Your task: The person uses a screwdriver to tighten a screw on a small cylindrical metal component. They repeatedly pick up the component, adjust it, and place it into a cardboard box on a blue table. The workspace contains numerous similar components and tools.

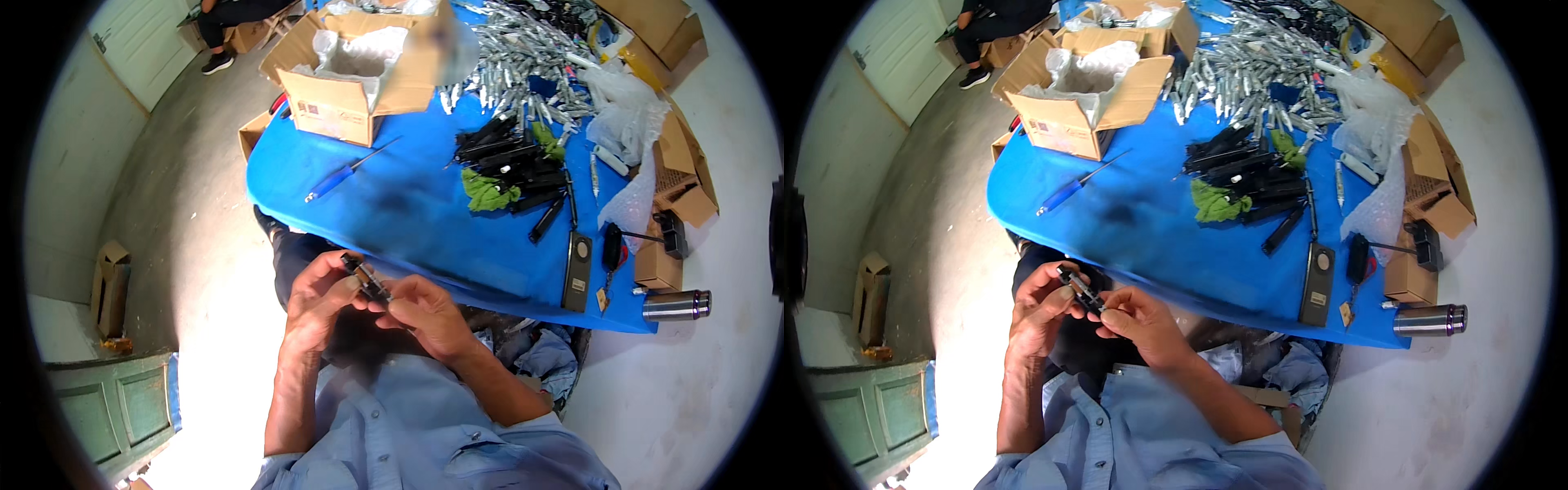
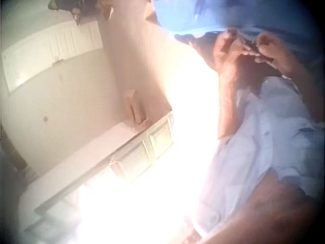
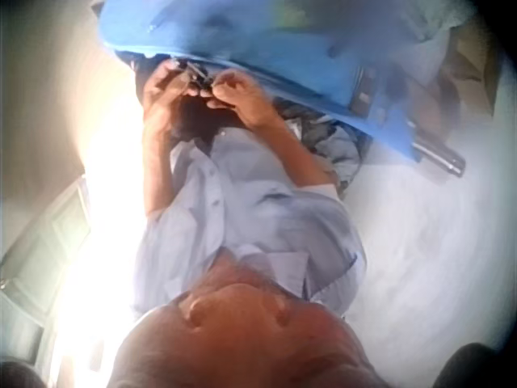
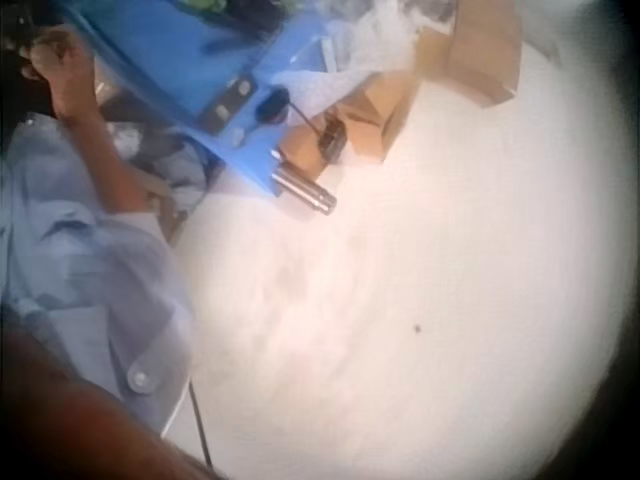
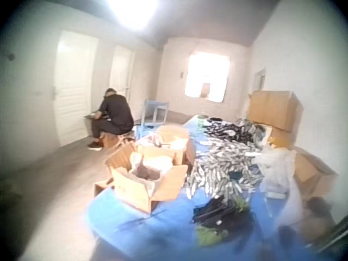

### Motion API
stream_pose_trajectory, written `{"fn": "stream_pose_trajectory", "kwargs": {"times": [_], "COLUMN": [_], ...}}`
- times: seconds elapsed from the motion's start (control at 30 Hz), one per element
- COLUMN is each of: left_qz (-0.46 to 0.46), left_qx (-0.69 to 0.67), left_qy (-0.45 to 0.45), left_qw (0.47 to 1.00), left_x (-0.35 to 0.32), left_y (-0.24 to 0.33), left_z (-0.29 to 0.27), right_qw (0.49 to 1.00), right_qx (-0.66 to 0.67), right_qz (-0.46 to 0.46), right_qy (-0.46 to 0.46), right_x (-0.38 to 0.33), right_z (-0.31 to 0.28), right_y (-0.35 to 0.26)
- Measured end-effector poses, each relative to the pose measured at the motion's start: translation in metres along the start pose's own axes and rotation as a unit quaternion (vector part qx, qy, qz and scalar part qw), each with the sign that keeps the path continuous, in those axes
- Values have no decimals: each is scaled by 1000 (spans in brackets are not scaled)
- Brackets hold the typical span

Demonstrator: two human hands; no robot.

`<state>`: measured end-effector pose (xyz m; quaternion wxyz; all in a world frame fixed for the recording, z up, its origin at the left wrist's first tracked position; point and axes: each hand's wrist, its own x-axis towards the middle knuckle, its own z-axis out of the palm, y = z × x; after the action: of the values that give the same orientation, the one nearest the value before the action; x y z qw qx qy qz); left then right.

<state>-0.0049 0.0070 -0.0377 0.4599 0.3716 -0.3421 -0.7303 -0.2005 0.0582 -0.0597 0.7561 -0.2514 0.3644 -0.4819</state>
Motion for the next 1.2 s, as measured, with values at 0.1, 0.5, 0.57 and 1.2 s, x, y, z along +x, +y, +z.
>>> {"fn": "stream_pose_trajectory", "kwargs": {"times": [0.1, 0.5, 0.57, 1.2], "left_qz": [-3, 19, 13, 11], "left_qx": [-3, 31, 54, 91], "left_qy": [-2, 13, 8, 37], "left_qw": [1000, 999, 998, 995], "left_x": [3, 14, 15, 6], "left_y": [-1, -29, -29, -21], "left_z": [-4, -7, -10, -31], "right_qw": [1000, 981, 941, 770], "right_qx": [-15, -42, -117, -317], "right_qz": [9, -170, -273, -378], "right_qy": [11, 84, 166, 404], "right_x": [0, -19, -34, -111], "right_z": [1, -22, -31, -182], "right_y": [-2, -50, -81, -271]}}
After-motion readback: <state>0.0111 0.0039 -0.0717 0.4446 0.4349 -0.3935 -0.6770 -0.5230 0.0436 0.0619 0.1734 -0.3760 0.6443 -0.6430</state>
